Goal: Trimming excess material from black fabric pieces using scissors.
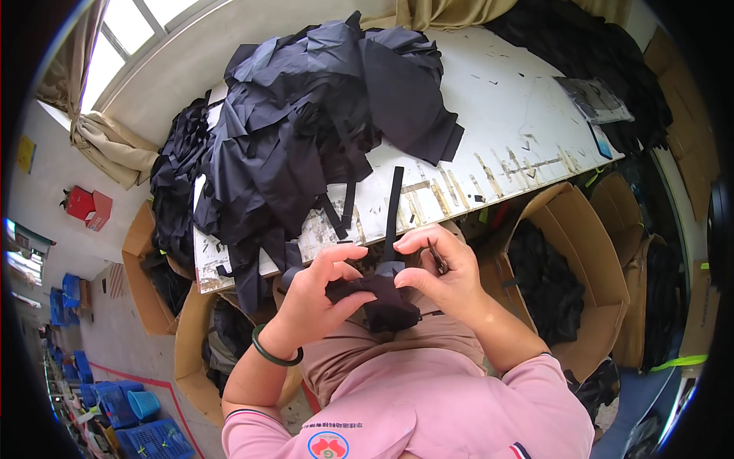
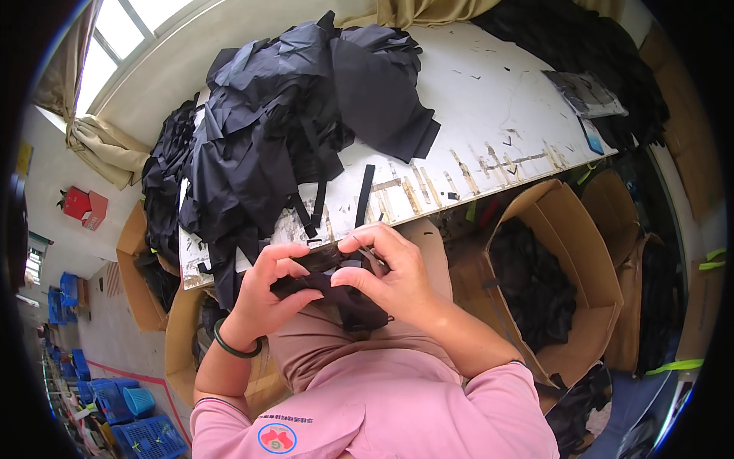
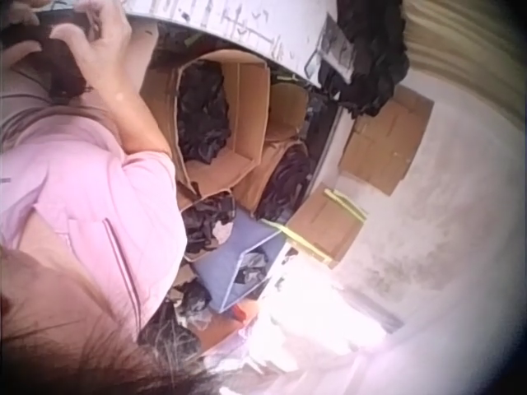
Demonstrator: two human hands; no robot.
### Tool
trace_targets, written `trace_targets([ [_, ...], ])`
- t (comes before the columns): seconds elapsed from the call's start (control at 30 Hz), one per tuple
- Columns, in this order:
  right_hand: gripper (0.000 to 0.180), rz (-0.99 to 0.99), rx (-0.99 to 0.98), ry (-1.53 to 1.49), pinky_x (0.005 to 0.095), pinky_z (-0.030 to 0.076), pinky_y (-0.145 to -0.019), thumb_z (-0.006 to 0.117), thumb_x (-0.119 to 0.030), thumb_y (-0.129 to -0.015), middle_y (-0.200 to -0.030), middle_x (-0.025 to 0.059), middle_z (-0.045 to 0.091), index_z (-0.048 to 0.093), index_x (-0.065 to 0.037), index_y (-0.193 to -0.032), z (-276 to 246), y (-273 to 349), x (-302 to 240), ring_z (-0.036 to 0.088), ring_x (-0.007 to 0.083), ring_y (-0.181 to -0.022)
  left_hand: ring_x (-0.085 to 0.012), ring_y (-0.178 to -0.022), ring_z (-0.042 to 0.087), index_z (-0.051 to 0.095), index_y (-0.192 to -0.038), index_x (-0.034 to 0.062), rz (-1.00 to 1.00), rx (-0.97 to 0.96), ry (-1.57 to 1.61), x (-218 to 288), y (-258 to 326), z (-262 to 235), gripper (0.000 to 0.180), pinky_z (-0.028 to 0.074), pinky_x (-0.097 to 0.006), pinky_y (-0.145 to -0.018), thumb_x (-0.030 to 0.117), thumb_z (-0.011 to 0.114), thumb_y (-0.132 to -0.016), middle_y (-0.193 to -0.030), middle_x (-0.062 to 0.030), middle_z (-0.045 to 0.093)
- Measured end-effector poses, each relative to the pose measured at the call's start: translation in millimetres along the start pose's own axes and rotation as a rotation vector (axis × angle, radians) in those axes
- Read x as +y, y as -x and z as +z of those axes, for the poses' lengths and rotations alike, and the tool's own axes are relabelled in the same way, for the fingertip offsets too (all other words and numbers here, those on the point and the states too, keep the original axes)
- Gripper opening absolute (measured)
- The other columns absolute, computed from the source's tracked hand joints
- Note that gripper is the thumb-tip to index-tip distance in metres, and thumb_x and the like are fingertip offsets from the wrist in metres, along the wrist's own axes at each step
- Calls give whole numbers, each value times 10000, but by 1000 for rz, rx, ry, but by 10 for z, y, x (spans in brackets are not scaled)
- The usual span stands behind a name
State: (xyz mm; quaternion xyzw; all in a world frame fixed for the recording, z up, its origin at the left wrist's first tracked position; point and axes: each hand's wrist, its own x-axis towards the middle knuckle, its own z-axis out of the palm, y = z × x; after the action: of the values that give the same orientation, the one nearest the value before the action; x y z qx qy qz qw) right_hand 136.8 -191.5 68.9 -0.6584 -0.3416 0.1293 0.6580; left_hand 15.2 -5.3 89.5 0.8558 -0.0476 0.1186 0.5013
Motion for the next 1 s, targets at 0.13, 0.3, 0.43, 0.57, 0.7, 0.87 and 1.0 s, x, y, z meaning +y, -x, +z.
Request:
trace_targets([
  [0.13,308,-240,-139,197,272,477,-650,778,-61,-725,-975,86,639,619,-32,-988,-21,-74,-177,640,206,-838,-169,-711,648,418,-1270,44,12,-35,19,-12,-7,3,623,492,-256,-683,-2,751,-745,-767,-102,660],
  [0.3,238,-81,-434,250,278,486,-700,761,-35,-726,-953,91,626,623,-21,-919,-57,-39,-85,617,223,-858,-155,-776,647,535,-1137,28,-27,-102,-2,75,-58,-84,471,497,-285,-742,-1,755,-722,-807,-105,658],
  [0.43,177,-99,-428,-171,291,494,-745,756,-55,-760,-974,105,633,637,-10,-882,-119,-36,44,618,204,-882,-172,-844,649,638,-889,9,47,-259,-6,-182,-37,-274,181,432,-398,-977,-8,706,-722,-852,-108,670],
  [0.57,213,-220,-437,-504,304,489,-785,764,-161,-778,-996,134,638,640,-6,-856,51,-35,99,607,221,-895,-223,-924,653,634,-877,7,-336,-167,835,-383,76,-112,124,412,-398,-1008,7,595,-760,-925,-121,681],
  [0.7,190,-238,-629,-527,300,485,-780,721,18,-756,-985,109,640,596,-2,-897,245,-77,90,613,227,-884,-141,-968,607,604,-968,7,-527,-280,1161,-640,73,420,168,474,-222,-820,39,626,-805,-1020,-94,646],
  [0.87,189,-271,-497,-309,274,471,-610,742,12,-746,-864,96,621,634,-22,-897,184,-39,96,599,175,-702,-106,-966,561,553,-1116,24,-446,-290,954,-559,26,542,348,454,-242,-843,83,704,-809,-1025,-41,584],
  [1.0,212,-202,-289,-176,274,446,-589,712,81,-728,-772,60,563,624,-22,-890,46,-89,60,563,171,-659,-153,-1079,526,553,-1105,-6,-143,193,608,-524,96,430,263,391,-281,-968,50,638,-862,-1087,-92,584],
])
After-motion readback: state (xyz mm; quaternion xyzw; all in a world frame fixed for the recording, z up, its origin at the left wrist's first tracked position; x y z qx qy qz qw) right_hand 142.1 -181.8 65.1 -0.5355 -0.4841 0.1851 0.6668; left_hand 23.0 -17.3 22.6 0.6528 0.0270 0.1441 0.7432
